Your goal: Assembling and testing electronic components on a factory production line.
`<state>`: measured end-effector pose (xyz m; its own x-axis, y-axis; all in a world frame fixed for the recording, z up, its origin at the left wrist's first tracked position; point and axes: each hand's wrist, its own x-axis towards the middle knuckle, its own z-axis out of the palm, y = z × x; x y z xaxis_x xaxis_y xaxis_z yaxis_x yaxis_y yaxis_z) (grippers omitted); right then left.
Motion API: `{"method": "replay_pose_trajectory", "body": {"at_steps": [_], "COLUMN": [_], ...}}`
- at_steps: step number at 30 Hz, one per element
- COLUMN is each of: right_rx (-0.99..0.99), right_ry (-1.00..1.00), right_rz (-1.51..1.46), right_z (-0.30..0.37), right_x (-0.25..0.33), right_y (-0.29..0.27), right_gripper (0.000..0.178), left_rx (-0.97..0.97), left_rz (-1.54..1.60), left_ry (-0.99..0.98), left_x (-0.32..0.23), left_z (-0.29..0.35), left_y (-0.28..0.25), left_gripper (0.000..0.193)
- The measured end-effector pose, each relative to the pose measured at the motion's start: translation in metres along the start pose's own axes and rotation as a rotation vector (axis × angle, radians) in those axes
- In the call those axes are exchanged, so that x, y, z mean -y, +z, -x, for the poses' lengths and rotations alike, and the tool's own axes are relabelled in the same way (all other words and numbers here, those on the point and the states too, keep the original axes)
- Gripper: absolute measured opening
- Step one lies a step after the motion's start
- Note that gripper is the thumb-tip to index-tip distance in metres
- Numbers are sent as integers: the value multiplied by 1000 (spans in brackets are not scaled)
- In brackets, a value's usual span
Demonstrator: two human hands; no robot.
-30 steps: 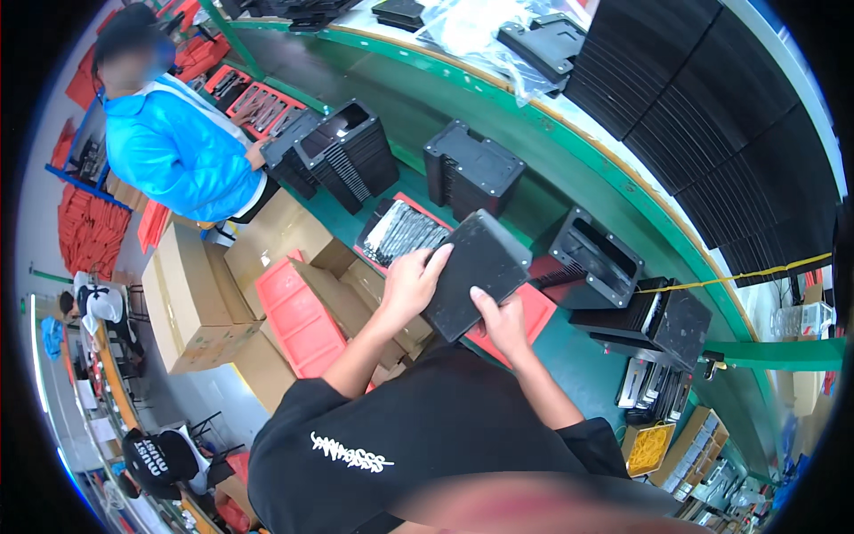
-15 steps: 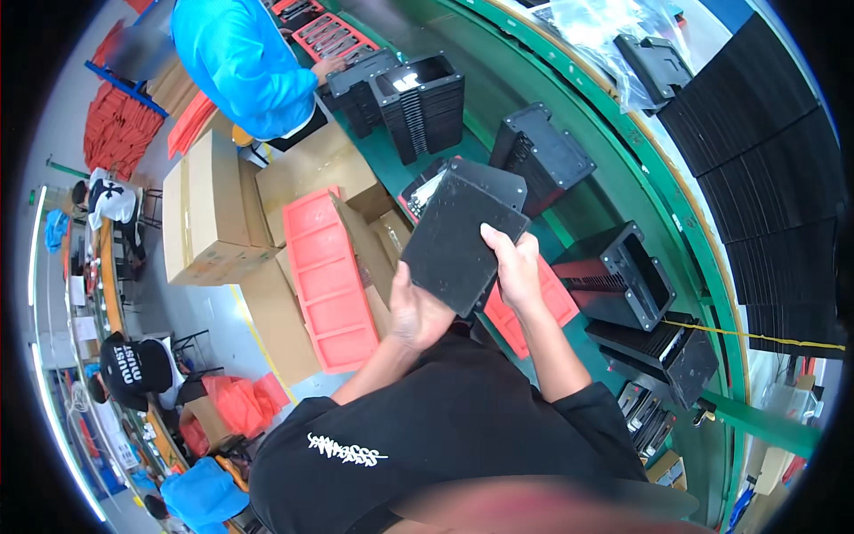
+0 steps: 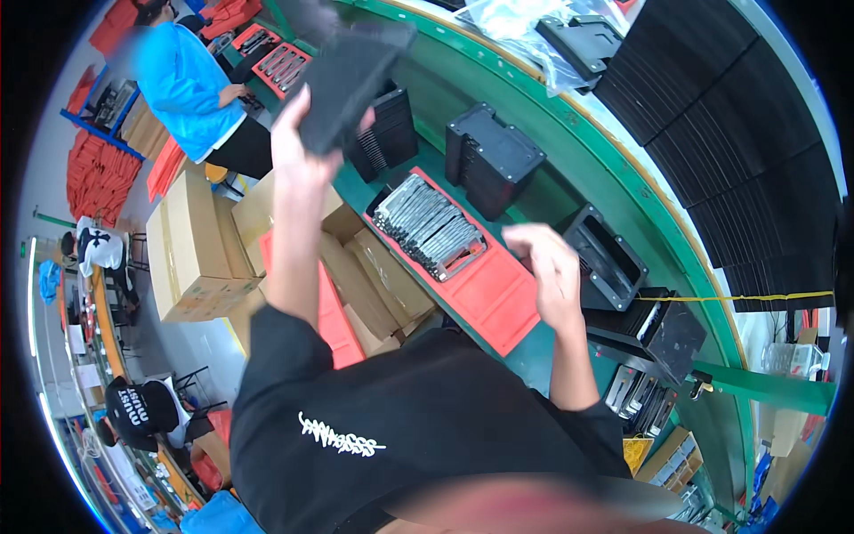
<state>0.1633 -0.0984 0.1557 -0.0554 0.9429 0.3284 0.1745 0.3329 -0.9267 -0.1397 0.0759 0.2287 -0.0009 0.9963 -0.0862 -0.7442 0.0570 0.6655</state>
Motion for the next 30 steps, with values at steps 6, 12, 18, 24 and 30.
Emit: {"method": "replay_pose_trajectory", "body": {"at_steps": [6,12,18,24,30], "right_rx": [-39,-374,-683,-705,-682], "right_ry": [526,708,809,893,871], "right_rz": [-92,-295,-386,-380,-275], "right_z": [154,217,266,284,269], "right_x": [-62,-72,-84,-76,-83], "right_y": [-37,-49,-50,-49,-43], "right_gripper": [51,55,57,58,46], "left_rx": [75,-68,-116,128,168], "left_rz": [28,-144,-411,-1079,-1350], "left_ry": [-55,-173,-202,-243,477], "left_x": [-42,28,61,-22,-40], "left_z": [-219,-355,-431,-315,-137], "left_y": [61,141,138,131,104], "left_gripper": [42,42,40,43,46]}}
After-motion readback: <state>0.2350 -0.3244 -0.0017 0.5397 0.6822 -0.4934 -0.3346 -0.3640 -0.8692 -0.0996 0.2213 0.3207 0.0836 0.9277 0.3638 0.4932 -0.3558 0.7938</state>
